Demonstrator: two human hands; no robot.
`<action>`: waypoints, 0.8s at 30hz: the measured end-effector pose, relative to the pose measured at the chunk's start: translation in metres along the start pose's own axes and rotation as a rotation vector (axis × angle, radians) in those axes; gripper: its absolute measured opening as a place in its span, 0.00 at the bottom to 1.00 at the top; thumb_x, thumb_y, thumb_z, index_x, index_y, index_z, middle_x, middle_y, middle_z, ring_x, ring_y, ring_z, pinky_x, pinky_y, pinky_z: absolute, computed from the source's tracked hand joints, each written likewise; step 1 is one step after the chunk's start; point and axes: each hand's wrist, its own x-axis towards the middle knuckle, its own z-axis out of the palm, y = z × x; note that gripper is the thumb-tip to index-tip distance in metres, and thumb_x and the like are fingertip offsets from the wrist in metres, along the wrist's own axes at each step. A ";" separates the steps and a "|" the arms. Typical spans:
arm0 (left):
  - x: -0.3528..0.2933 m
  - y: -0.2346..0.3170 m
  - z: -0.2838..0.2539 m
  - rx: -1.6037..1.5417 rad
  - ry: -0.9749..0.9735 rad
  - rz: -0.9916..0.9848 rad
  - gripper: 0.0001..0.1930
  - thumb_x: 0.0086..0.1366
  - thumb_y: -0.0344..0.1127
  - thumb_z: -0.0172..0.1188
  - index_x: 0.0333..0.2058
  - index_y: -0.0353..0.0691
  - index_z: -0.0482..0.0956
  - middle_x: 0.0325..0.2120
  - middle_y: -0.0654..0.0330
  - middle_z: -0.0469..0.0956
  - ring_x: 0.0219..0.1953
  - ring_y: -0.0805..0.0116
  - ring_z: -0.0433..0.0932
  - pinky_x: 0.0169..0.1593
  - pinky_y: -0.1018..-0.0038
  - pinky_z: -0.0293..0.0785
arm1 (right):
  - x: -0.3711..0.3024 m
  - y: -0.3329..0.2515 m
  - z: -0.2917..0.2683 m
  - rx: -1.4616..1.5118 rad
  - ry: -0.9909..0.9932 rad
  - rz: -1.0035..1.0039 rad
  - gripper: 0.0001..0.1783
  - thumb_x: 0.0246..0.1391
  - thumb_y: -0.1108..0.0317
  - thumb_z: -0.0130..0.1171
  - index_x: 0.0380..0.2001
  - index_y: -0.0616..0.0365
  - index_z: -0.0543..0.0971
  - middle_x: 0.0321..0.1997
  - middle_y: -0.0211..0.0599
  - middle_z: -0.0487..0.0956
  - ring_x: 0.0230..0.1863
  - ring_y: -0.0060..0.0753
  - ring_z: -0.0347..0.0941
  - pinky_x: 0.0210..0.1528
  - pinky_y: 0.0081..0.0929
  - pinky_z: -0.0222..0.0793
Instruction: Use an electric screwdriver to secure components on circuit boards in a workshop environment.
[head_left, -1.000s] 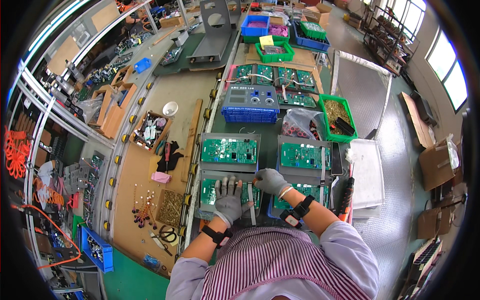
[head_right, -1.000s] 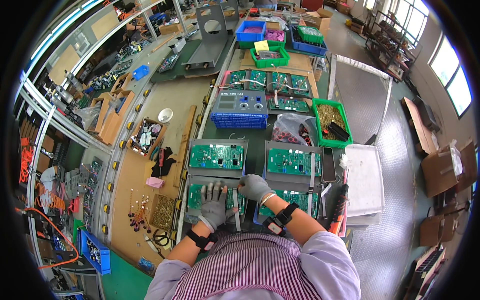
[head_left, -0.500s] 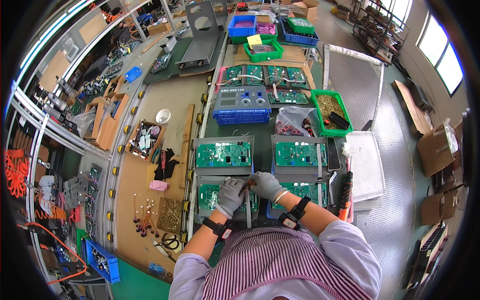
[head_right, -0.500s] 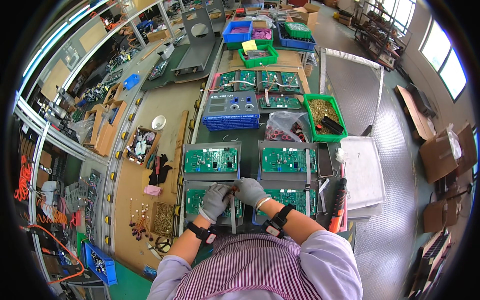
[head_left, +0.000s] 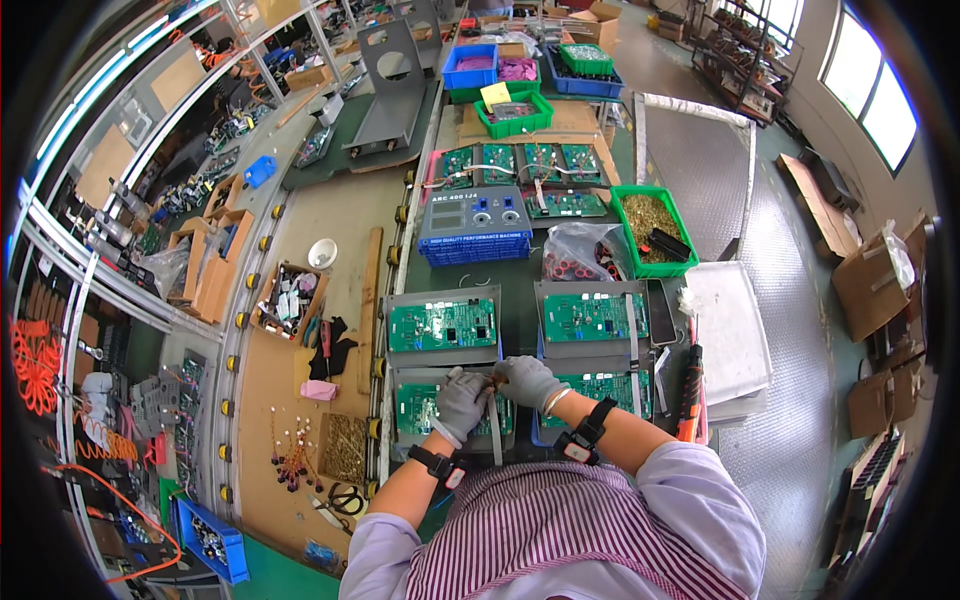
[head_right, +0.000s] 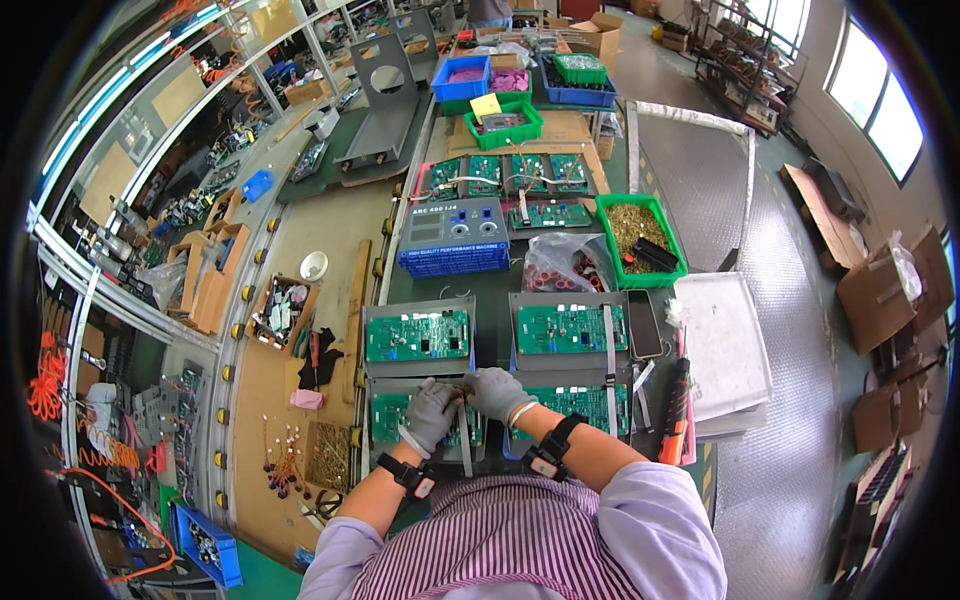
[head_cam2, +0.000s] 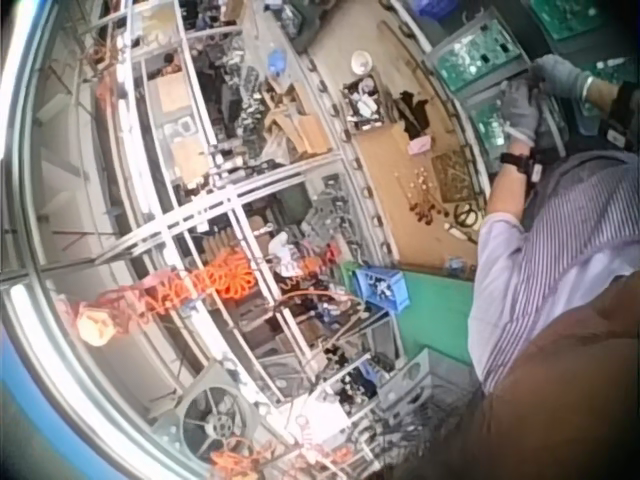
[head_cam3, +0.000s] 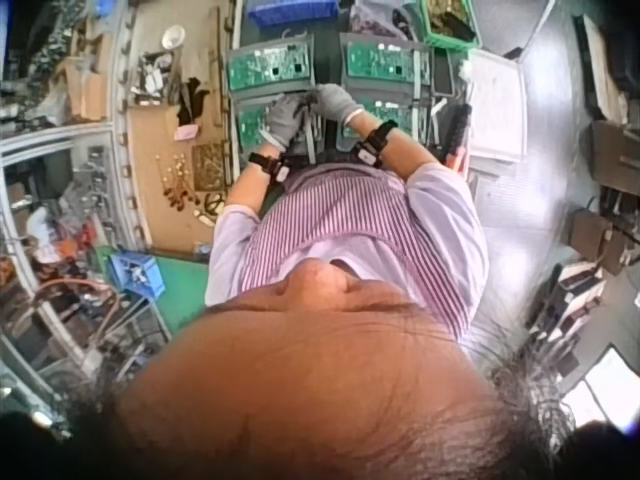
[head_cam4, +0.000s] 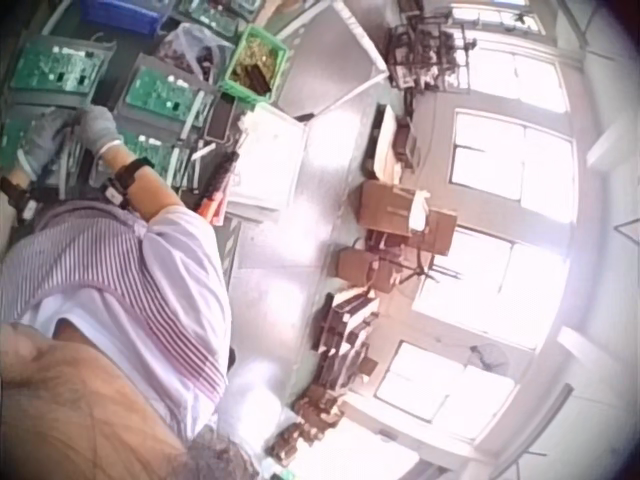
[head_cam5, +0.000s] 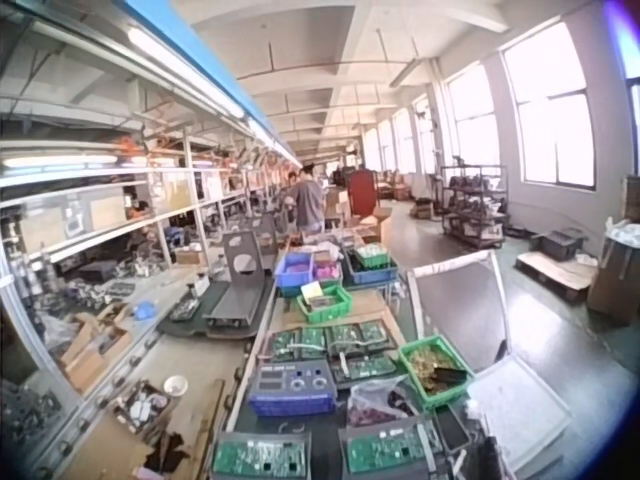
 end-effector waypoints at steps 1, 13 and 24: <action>0.000 -0.001 0.001 0.002 0.000 0.003 0.06 0.50 0.35 0.56 0.27 0.42 0.75 0.28 0.61 0.76 0.35 0.60 0.71 0.45 0.65 0.63 | -0.001 -0.001 -0.001 -0.012 -0.017 -0.008 0.12 0.39 0.64 0.51 0.31 0.55 0.75 0.29 0.45 0.76 0.34 0.46 0.72 0.40 0.37 0.67; -0.010 0.003 0.002 -0.038 0.147 -0.007 0.07 0.51 0.32 0.56 0.29 0.38 0.75 0.29 0.53 0.75 0.35 0.55 0.74 0.39 0.66 0.71 | 0.005 0.011 0.000 0.086 -0.017 -0.065 0.13 0.40 0.65 0.50 0.32 0.56 0.76 0.30 0.42 0.75 0.31 0.42 0.73 0.36 0.32 0.68; -0.003 0.009 -0.004 -0.033 0.082 -0.023 0.09 0.49 0.34 0.57 0.31 0.41 0.76 0.31 0.58 0.75 0.36 0.57 0.74 0.38 0.68 0.70 | -0.033 0.021 -0.058 1.301 -0.073 0.072 0.17 0.48 0.75 0.44 0.44 0.64 0.69 0.24 0.33 0.74 0.24 0.25 0.73 0.30 0.20 0.71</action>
